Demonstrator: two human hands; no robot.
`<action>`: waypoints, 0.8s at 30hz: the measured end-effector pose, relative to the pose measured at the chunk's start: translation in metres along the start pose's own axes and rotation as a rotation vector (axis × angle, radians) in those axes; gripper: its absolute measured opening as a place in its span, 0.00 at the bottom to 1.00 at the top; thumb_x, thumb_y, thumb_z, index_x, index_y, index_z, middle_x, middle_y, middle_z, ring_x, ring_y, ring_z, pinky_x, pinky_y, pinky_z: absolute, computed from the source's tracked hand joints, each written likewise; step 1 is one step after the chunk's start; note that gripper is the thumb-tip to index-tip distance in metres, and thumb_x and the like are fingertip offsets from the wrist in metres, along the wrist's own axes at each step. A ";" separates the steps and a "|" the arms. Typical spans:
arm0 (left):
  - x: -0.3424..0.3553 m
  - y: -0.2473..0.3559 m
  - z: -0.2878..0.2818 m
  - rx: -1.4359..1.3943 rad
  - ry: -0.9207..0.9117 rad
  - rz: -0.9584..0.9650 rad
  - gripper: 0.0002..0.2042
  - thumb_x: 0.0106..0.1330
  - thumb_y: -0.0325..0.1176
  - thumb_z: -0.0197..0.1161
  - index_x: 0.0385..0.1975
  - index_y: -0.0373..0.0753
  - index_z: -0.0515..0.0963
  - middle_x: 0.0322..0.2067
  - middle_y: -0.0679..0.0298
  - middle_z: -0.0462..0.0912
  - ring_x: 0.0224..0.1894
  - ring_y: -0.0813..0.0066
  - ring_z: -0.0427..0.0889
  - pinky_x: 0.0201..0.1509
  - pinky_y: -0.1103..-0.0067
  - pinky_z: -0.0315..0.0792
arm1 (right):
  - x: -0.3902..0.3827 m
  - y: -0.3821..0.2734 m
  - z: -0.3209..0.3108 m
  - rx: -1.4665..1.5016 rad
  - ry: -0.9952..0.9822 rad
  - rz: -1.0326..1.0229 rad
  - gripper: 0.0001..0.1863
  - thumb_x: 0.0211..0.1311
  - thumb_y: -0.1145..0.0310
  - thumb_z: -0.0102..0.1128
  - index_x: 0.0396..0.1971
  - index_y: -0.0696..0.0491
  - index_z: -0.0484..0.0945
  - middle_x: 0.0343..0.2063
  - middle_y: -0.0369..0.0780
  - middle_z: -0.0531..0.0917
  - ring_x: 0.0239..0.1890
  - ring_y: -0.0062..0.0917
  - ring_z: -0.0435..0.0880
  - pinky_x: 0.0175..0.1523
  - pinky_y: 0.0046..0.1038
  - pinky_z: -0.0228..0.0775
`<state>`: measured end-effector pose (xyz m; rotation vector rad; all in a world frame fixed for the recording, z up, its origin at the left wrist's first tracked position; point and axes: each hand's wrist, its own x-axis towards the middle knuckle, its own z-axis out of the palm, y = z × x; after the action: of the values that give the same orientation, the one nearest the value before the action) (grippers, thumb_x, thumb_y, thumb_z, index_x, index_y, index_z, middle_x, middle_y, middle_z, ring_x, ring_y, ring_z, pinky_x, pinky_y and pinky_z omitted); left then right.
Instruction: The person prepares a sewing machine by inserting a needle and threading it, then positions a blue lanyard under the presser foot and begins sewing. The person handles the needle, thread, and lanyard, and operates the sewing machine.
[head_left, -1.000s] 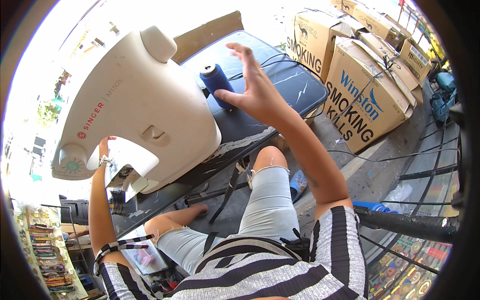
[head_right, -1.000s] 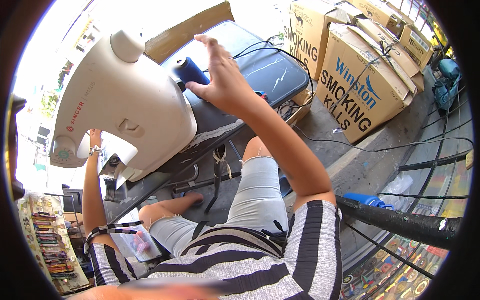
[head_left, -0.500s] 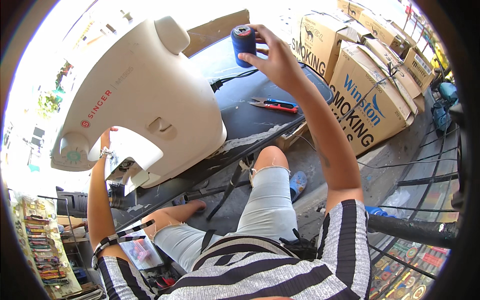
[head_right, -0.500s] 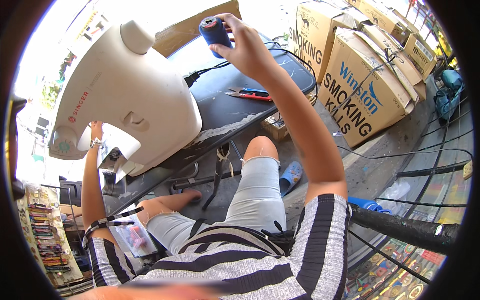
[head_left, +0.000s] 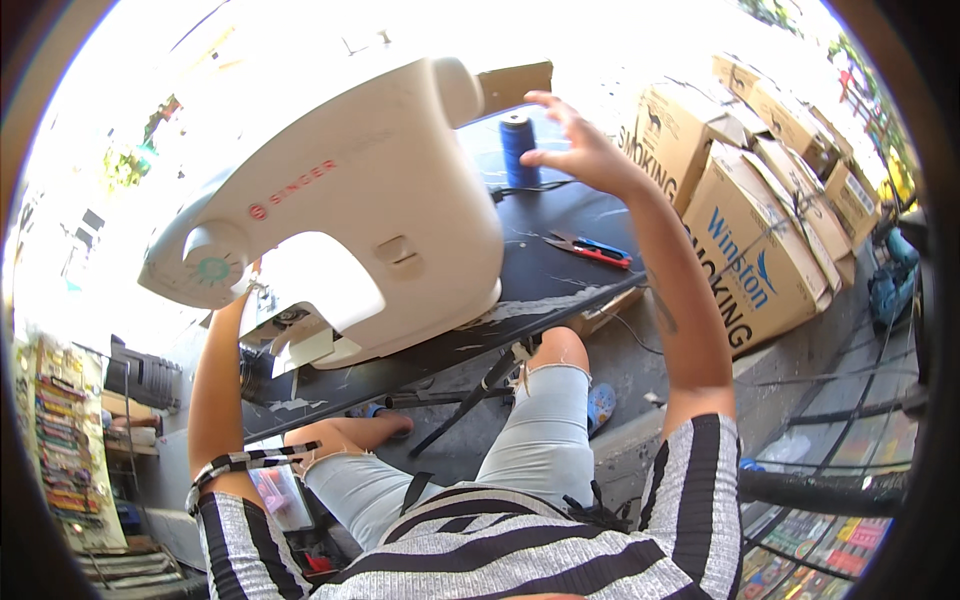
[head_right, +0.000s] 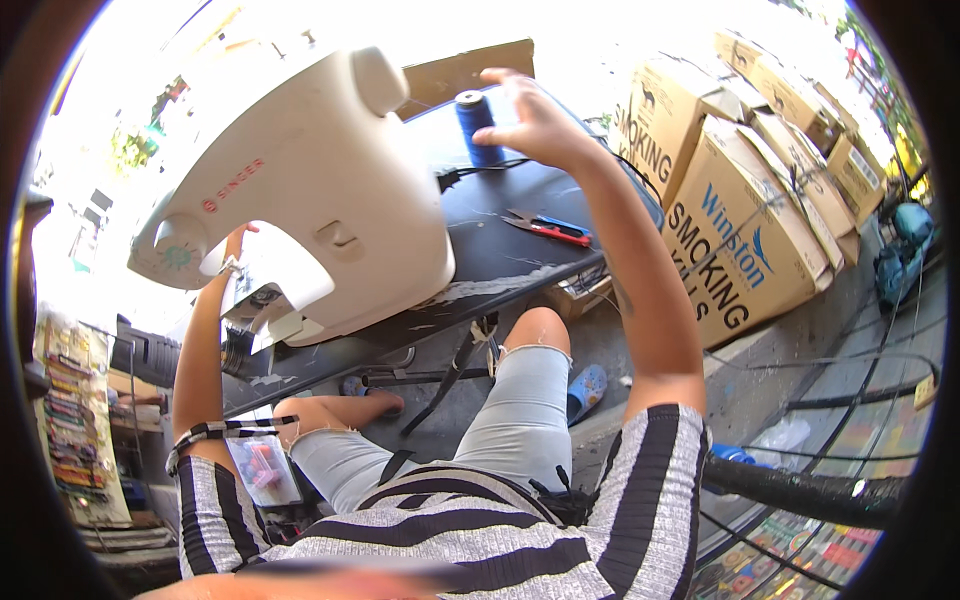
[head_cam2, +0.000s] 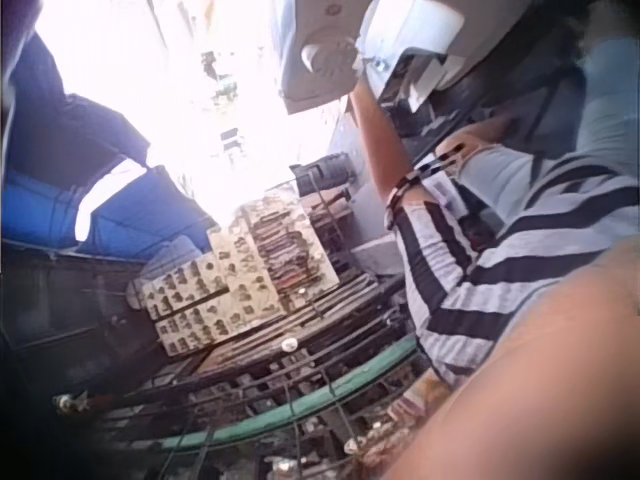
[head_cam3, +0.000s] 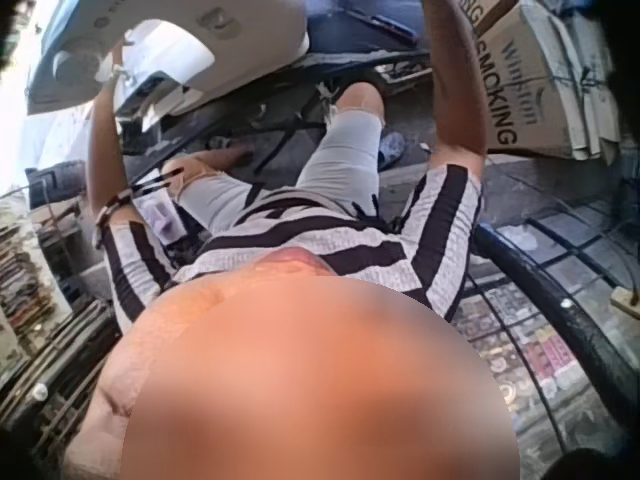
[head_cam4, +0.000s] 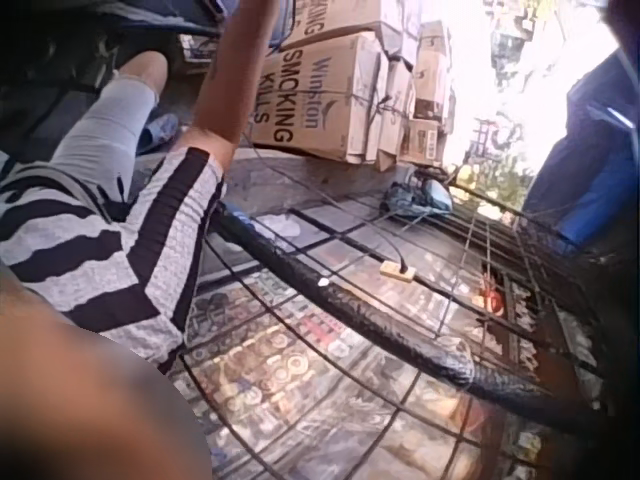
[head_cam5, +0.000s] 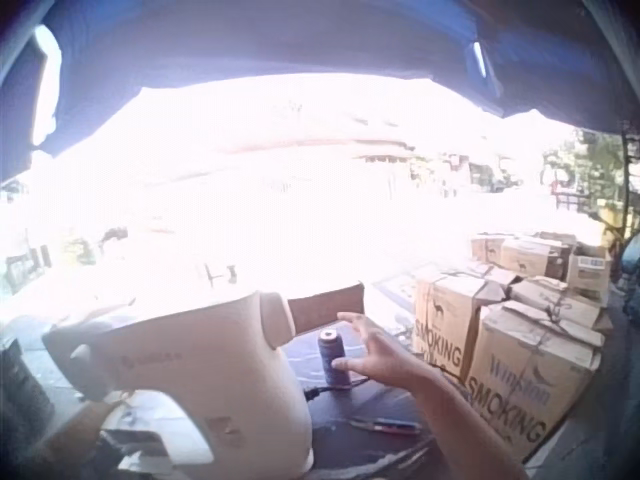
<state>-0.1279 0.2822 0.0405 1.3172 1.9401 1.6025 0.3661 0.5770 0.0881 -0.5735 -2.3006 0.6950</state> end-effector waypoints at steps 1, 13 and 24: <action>0.002 0.002 0.003 -0.003 -0.005 0.007 0.11 0.73 0.38 0.59 0.43 0.35 0.77 0.30 0.67 0.74 0.34 0.78 0.76 0.43 0.79 0.73 | -0.003 -0.012 -0.004 0.164 0.087 -0.044 0.41 0.59 0.54 0.71 0.68 0.55 0.63 0.67 0.51 0.68 0.72 0.46 0.61 0.73 0.43 0.56; 0.010 0.024 0.046 -0.078 -0.023 0.064 0.11 0.72 0.37 0.60 0.44 0.34 0.77 0.31 0.66 0.75 0.35 0.78 0.77 0.43 0.78 0.73 | 0.023 -0.087 0.044 0.376 0.346 -0.228 0.33 0.76 0.47 0.46 0.71 0.54 0.60 0.67 0.48 0.66 0.72 0.37 0.61 0.74 0.44 0.50; 0.022 0.024 0.050 -0.163 -0.032 0.084 0.11 0.72 0.36 0.60 0.45 0.34 0.77 0.32 0.65 0.77 0.37 0.77 0.78 0.43 0.78 0.74 | 0.055 -0.069 0.009 0.167 0.233 -0.094 0.26 0.79 0.49 0.38 0.54 0.58 0.73 0.21 0.33 0.73 0.19 0.13 0.67 0.30 0.18 0.66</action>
<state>-0.0930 0.3289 0.0523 1.3655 1.7165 1.7272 0.3072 0.5525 0.1499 -0.4410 -2.0181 0.7266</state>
